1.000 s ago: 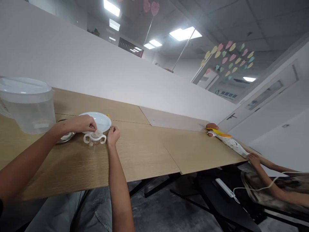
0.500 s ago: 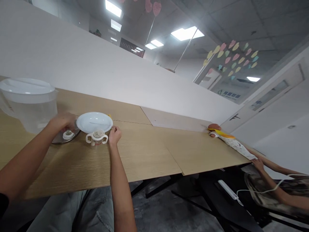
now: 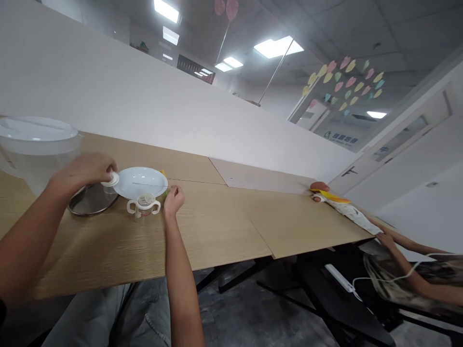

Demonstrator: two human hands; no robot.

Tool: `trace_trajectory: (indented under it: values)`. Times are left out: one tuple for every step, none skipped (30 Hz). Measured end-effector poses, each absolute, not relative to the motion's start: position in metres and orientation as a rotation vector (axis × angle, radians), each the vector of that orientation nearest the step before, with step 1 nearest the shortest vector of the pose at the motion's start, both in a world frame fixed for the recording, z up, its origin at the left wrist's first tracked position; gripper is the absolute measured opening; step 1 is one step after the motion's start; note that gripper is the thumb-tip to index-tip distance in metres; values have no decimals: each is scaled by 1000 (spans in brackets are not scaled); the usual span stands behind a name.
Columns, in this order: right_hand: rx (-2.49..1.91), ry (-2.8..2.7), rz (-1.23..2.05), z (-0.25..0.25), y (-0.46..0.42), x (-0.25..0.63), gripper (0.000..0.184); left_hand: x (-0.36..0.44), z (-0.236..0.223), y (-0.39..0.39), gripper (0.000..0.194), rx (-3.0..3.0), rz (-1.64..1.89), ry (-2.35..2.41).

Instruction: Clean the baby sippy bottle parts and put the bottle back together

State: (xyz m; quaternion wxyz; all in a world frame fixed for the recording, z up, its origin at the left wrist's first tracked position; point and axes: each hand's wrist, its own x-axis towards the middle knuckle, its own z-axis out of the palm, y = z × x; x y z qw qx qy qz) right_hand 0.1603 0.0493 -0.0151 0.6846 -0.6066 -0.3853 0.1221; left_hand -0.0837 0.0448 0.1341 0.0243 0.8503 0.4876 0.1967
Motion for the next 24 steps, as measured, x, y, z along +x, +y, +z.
trace_trajectory:
  values:
    - [-1334,-853,236,-11,46,160,36,-77,141,37,20,2646,603,1608]
    - [-1302,-853,187,-8,42,159,40,-69,147,29,27,2685,600,1592]
    - [-1264,-865,127,-5,37,159,44,-59,151,22,31,2686,624,1567]
    - [-1220,-892,57,-3,33,158,47,-50,154,15,35,2703,679,1480]
    - [-1170,-946,-21,-1,28,157,48,-41,155,9,36,2717,730,1378]
    - [-1109,-1030,-115,-1,25,156,48,-32,155,5,36,2727,772,1277]
    - [-1036,-1135,-225,-1,22,155,46,-25,154,1,35,2741,805,1178]
    - [-956,-1242,-347,-1,20,154,46,-18,151,-1,34,2752,826,1097]
    - [-881,-1333,-468,-2,20,153,49,-14,148,-2,32,2762,841,1033]
    - [-823,-1396,-578,-2,20,152,53,-10,146,-3,31,2769,858,983]
    - [-785,-1429,-663,-3,20,151,57,-8,144,-3,30,2775,876,941]
    - [-768,-1433,-717,-3,21,150,59,-8,142,-3,30,2777,890,904]
    - [-764,-1424,-740,-2,23,149,61,-8,141,-3,31,2775,893,871]
    - [-757,-1411,-749,-2,24,147,61,-9,141,-2,31,2768,885,839]
    - [-741,-1398,-755,-1,25,146,61,-10,141,-1,32,2755,870,810]
    - [-717,-1384,-763,0,25,145,61,-12,141,1,33,2735,855,789]
    - [-695,-1367,-775,1,26,144,61,-13,141,3,33,2707,843,777]
    - [-676,-1348,-790,2,26,143,61,-15,141,5,33,2673,834,776]
    - [-664,-1329,-802,2,26,143,60,-16,140,8,33,2636,827,781]
    - [-661,-1313,-808,2,26,142,59,-18,139,12,34,2595,824,789]
    - [-667,-1302,-805,1,26,142,58,-19,138,16,34,2552,821,797]
    - [-680,-1300,-794,0,26,141,56,-21,136,21,35,2511,814,805]
    - [-699,-1305,-777,-1,26,141,54,-22,134,26,36,2475,802,812]
    - [-726,-1316,-756,-2,27,141,52,-23,131,31,37,2443,791,819]
